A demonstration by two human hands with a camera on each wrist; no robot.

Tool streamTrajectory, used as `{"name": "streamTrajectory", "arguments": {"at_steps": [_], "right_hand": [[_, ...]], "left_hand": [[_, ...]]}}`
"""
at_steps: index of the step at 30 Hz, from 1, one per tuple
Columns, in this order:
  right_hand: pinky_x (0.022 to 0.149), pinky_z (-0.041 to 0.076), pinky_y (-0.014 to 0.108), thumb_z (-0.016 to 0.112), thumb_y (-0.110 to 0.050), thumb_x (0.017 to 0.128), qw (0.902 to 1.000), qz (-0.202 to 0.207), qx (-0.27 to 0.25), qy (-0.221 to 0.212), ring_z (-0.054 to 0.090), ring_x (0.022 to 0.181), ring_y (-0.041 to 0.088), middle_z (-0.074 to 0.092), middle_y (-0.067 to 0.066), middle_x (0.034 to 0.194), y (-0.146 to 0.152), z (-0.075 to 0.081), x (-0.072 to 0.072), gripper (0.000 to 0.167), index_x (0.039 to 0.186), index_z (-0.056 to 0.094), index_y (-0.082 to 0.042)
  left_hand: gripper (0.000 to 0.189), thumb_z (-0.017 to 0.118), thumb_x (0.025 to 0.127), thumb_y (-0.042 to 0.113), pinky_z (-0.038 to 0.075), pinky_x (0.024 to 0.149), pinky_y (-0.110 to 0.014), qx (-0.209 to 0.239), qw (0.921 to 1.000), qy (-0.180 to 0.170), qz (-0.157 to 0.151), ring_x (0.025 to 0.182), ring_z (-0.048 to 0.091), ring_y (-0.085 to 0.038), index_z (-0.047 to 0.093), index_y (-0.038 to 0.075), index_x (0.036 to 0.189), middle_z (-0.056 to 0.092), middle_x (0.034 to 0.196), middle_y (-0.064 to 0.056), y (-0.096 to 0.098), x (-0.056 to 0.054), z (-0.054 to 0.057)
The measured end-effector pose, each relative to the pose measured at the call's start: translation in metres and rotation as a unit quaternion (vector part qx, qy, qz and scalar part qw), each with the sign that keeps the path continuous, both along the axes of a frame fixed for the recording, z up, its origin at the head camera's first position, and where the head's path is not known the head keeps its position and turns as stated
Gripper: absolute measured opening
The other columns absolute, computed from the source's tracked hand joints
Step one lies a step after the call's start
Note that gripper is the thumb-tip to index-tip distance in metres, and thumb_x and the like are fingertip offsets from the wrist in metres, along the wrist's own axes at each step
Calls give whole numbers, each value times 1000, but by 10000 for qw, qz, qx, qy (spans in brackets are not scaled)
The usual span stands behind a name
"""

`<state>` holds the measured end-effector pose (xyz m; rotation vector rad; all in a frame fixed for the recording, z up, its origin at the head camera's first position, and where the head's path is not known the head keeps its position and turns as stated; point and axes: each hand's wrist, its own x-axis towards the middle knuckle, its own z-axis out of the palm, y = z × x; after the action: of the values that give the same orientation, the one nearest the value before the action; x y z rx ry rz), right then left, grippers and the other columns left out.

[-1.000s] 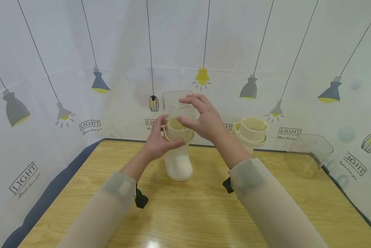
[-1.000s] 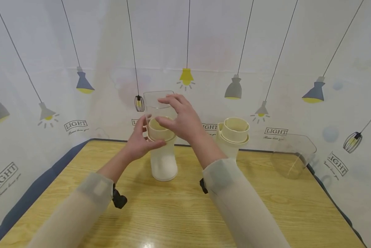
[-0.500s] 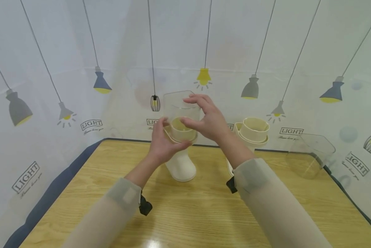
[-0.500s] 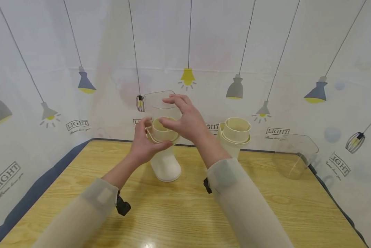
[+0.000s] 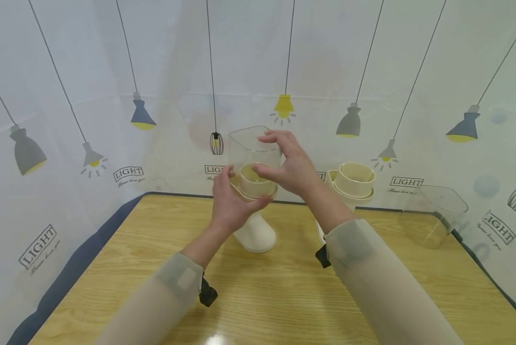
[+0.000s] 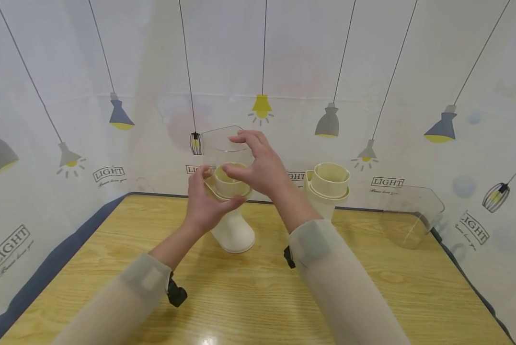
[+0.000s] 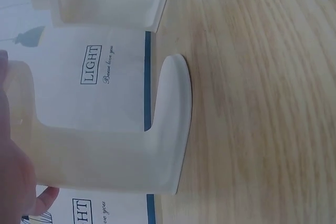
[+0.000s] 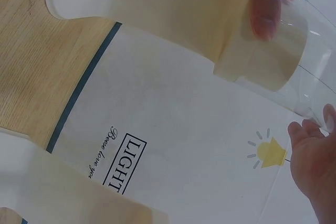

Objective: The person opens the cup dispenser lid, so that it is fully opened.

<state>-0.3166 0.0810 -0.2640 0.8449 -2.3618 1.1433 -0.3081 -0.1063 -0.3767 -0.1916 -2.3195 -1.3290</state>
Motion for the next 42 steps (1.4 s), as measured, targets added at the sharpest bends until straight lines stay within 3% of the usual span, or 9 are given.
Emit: {"name": "streamTrajectory", "arguments": {"at_steps": [9, 12, 16, 20, 27, 33, 42], "right_hand": [[129, 41, 54, 89, -22, 89, 9997, -20, -199, -113, 45, 157, 30, 48, 10, 166, -5, -5, 0, 68, 147, 56, -8], [126, 45, 53, 91, -26, 90, 9996, -70, -235, -131, 44, 157, 28, 44, 9, 166, -8, -8, 0, 71, 150, 55, -11], [124, 47, 52, 93, -32, 90, 9992, -128, -334, -179, 45, 156, 26, 41, 7, 165, -10, -10, -1, 75, 153, 56, -15], [126, 46, 51, 94, -34, 89, 9971, -296, -610, -335, 45, 156, 32, 34, 11, 171, -15, -12, 0, 76, 153, 58, -14], [119, 51, 51, 93, -42, 89, 9900, -629, -1085, -640, 58, 141, 35, 54, 13, 157, -30, -11, 3, 72, 147, 58, -18], [108, 58, 55, 92, -41, 88, 9854, -853, -1357, -576, 65, 135, 39, 57, 15, 156, -34, -10, 2, 69, 148, 63, -22], [107, 58, 55, 88, -45, 89, 9897, -916, -984, -493, 64, 131, 36, 55, 16, 156, -37, -3, 7, 64, 147, 70, -23]], "left_hand": [[133, 102, 65, 63, 49, 113, -53, 117, 9993, 277, 228, 134, 47, -31, 30, 14, 165, 45, 149, -16, 10, 6, -4], [131, 103, 68, 58, 47, 116, -53, 285, 9992, 264, 48, 137, 46, -31, 27, 14, 165, 42, 152, -17, 11, 6, -4], [126, 103, 72, 51, 47, 120, -54, 689, 9965, 113, -455, 140, 49, -32, 23, 15, 162, 39, 158, -18, 10, 1, -4], [126, 104, 72, 47, 47, 122, -54, 909, 9939, -25, -631, 142, 51, -34, 20, 16, 161, 41, 160, -19, 9, -2, -5], [134, 105, 69, 47, 46, 122, -56, 863, 9944, -140, -592, 140, 54, -35, 18, 14, 165, 42, 160, -19, 8, -3, -4], [133, 104, 67, 50, 50, 117, -54, 603, 9969, -113, -491, 132, 60, -34, 19, 14, 164, 47, 156, -18, 7, -7, -3], [131, 103, 67, 49, 52, 113, -54, 427, 9981, -68, -438, 130, 59, -33, 22, 10, 163, 48, 152, -18, 4, -5, -1]]}}
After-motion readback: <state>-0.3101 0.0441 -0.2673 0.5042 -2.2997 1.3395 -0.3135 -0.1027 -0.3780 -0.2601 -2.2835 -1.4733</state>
